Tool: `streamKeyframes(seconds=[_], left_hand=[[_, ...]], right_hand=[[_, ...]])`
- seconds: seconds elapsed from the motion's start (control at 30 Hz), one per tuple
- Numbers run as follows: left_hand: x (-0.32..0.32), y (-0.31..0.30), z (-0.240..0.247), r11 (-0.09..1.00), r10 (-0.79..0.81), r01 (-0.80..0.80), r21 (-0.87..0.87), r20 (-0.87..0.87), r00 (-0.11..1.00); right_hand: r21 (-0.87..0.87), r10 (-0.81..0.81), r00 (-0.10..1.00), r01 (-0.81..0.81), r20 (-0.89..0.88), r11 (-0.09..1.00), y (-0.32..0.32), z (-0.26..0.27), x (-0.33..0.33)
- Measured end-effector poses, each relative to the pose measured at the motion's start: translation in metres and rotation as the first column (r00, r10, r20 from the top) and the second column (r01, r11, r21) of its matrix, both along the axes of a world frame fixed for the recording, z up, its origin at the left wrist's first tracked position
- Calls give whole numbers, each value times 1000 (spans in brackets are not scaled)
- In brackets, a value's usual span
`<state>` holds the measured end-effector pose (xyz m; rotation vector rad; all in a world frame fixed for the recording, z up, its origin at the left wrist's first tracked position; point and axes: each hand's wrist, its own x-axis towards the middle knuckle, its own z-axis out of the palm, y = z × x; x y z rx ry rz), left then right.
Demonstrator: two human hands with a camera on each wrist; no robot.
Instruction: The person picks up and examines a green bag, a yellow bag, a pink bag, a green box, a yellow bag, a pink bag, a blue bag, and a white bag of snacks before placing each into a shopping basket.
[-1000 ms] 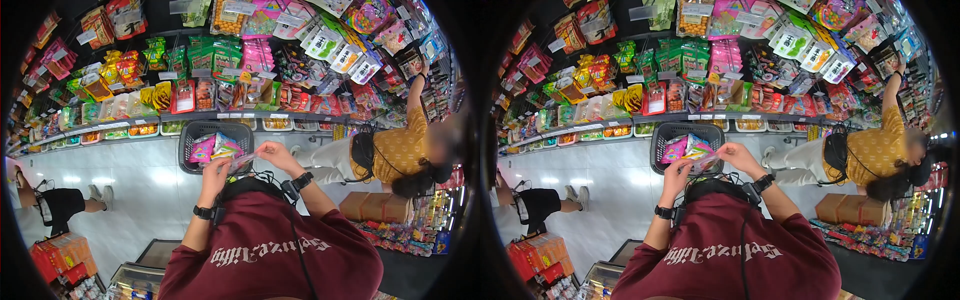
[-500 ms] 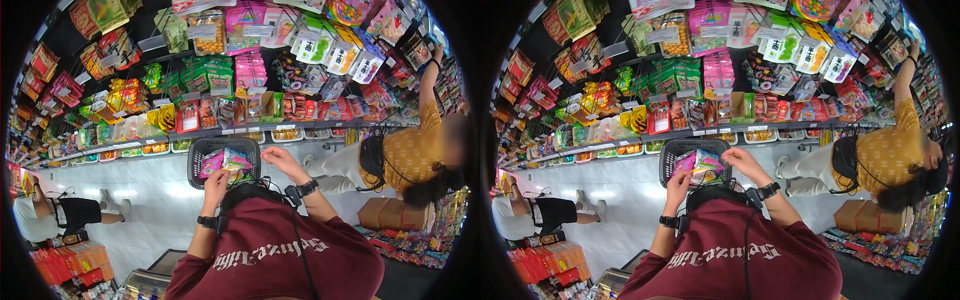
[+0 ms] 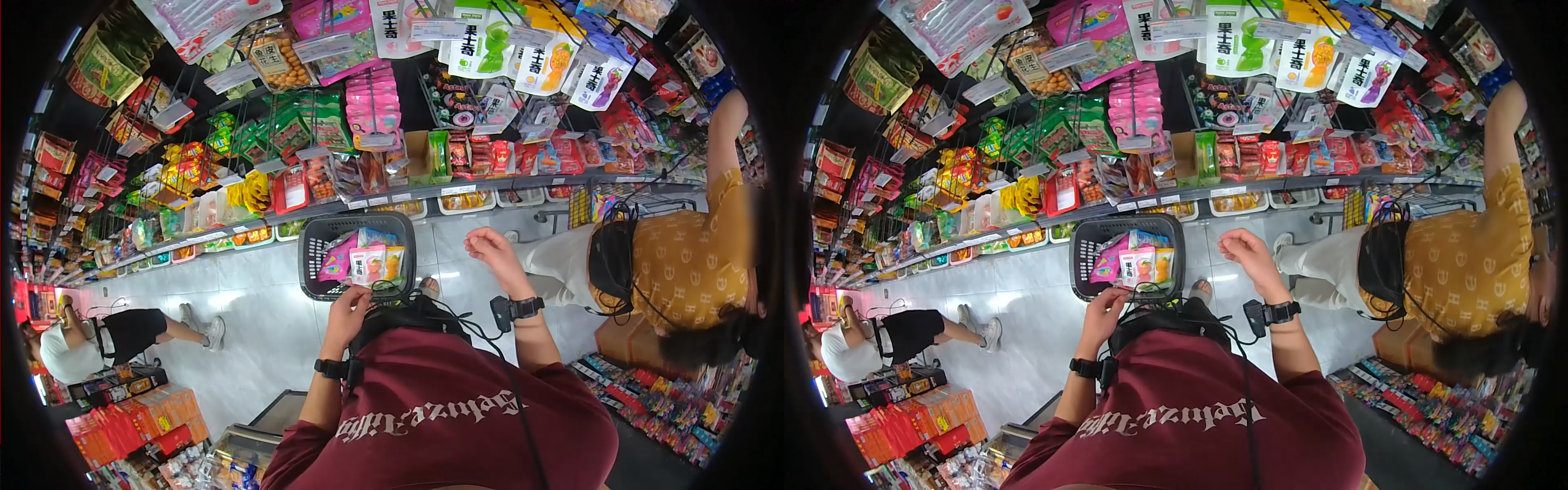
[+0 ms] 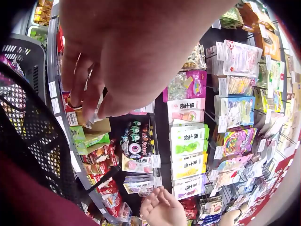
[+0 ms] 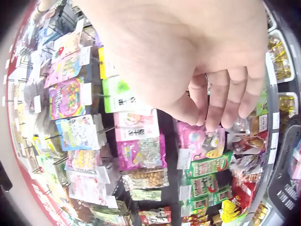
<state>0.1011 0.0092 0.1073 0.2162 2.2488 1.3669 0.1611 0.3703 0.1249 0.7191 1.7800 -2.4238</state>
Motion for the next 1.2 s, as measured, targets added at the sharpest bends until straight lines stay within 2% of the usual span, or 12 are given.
streamKeyframes(seconds=[0.1,0.27,0.43,0.53,0.6,0.7,0.8,0.9,0.97,1.03,1.07,1.2], left_hand=[[3,17,-2,999,6,-8,52,39,999],[2,24,-9,1000,-30,30,8,21,999],[-20,20,-4,995,-97,97,-27,4,995],[-33,13,-1,993,-118,115,-30,-85,989],[-44,3,-11,997,-63,63,51,-6,998],[-57,-9,-27,991,-51,50,127,6,999],[-72,-13,-33,995,-67,63,81,44,997],[-88,-10,-36,992,-45,32,120,105,993],[-107,-6,-50,978,-37,14,208,103,994],[-133,5,-68,986,-5,18,168,-78,997],[-148,14,-79,978,18,-15,209,-12,1000],[-209,60,-92,968,88,-66,243,-80,993]], right_hand=[[-68,4,996,2,85,998,29,-28,3],[37,-18,973,10,231,999,53,-73,6],[8,-72,970,72,232,997,40,-76,3],[9,-61,970,60,235,998,27,-74,1],[14,-44,970,42,239,999,23,-70,-5],[57,-27,971,14,239,998,14,-68,-14],[136,-14,963,-24,268,990,14,-58,-30],[125,63,963,-98,261,987,10,-52,-60],[140,156,939,-206,307,968,14,-58,-85],[163,187,939,-241,289,957,19,-64,-116],[194,216,939,-272,267,943,21,-67,-134],[187,279,947,-306,158,933,30,-78,-210]])
